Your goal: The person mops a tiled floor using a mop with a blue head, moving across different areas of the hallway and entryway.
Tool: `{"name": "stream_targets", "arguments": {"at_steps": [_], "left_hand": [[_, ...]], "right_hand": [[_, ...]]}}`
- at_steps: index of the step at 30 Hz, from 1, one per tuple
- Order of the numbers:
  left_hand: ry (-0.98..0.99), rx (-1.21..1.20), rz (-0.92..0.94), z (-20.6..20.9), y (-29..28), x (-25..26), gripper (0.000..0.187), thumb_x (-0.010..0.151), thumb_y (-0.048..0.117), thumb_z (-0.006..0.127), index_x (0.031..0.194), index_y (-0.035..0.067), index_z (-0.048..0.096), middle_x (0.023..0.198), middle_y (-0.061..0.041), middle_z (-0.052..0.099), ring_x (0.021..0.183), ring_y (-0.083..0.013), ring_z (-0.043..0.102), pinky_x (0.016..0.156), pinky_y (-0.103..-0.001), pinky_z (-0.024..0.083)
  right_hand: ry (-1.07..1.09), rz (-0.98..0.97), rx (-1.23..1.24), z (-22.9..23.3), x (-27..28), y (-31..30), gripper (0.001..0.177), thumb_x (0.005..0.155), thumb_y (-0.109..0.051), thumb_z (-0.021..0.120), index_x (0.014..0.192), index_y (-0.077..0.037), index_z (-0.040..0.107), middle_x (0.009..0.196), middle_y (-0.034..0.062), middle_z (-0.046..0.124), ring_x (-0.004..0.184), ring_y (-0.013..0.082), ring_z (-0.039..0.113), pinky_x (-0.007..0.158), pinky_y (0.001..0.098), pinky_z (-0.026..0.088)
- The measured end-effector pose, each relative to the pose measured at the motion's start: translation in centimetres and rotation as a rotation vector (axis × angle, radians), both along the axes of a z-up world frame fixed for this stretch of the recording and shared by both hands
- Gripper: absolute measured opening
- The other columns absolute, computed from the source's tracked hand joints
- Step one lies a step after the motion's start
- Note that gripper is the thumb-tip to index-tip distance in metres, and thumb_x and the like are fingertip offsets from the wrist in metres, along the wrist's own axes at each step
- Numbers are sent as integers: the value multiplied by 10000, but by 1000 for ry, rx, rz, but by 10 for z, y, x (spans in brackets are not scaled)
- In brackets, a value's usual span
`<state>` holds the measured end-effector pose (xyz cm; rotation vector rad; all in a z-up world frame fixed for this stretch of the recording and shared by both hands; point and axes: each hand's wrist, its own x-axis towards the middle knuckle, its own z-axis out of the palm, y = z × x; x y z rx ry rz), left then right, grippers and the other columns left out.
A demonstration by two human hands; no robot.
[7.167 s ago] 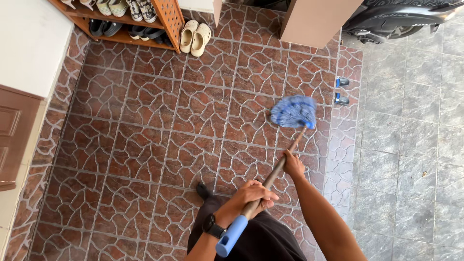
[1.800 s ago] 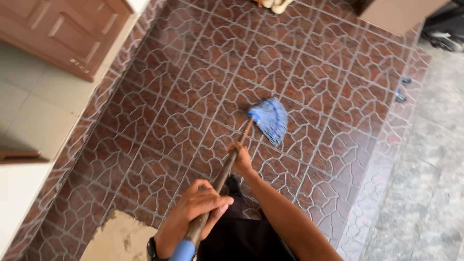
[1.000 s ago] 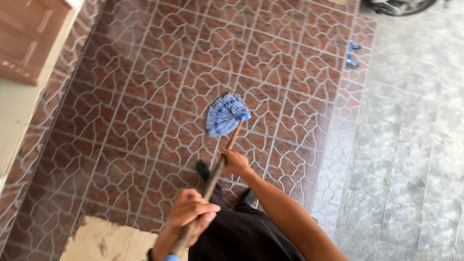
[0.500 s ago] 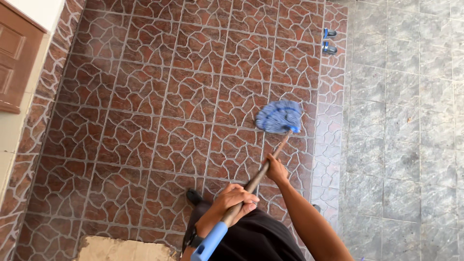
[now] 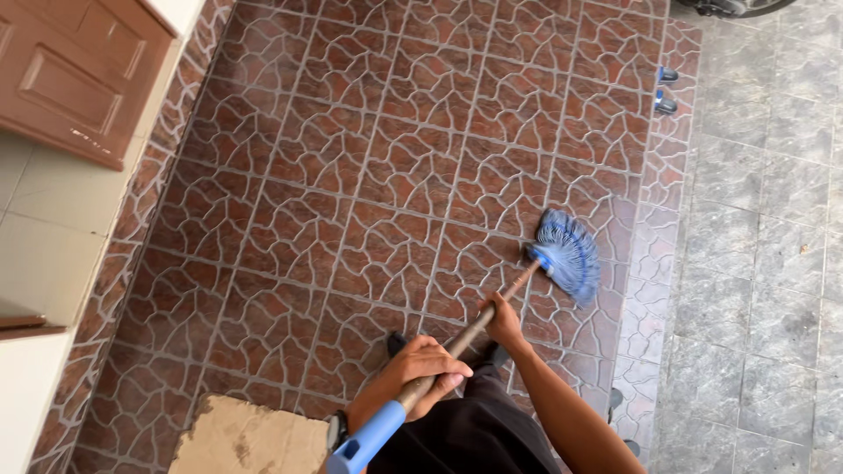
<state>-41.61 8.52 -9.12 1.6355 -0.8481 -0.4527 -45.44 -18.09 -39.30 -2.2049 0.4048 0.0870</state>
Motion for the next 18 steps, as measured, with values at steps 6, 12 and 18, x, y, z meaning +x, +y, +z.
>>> {"name": "stream_targets", "arguments": {"at_steps": [6,12,18], "left_hand": [[-163,4,102,36,73,16,145,956,53,697,1093,83,736,828,-15,721,807,-160,714,958,-392,468],[-270,82,280,78,131,0,247,899,20,711,1135,85,742,749,14,711,733,-117,707,951,-403,466],[-408,243,273,88,144,-36,349,817,47,725,1160,112,728,685,63,715,672,-64,718,895,-434,462]], "right_hand": [[-201,85,207,-21,61,104,279,853,-66,683,1120,-120,622,849,89,706,756,264,694,670,395,547],[-223,258,220,-29,92,215,369,870,-167,770,1194,-107,602,877,115,692,802,288,696,717,413,545],[80,577,341,24,86,264,343,944,-442,741,1000,-145,578,880,88,733,858,312,757,746,449,552]]}}
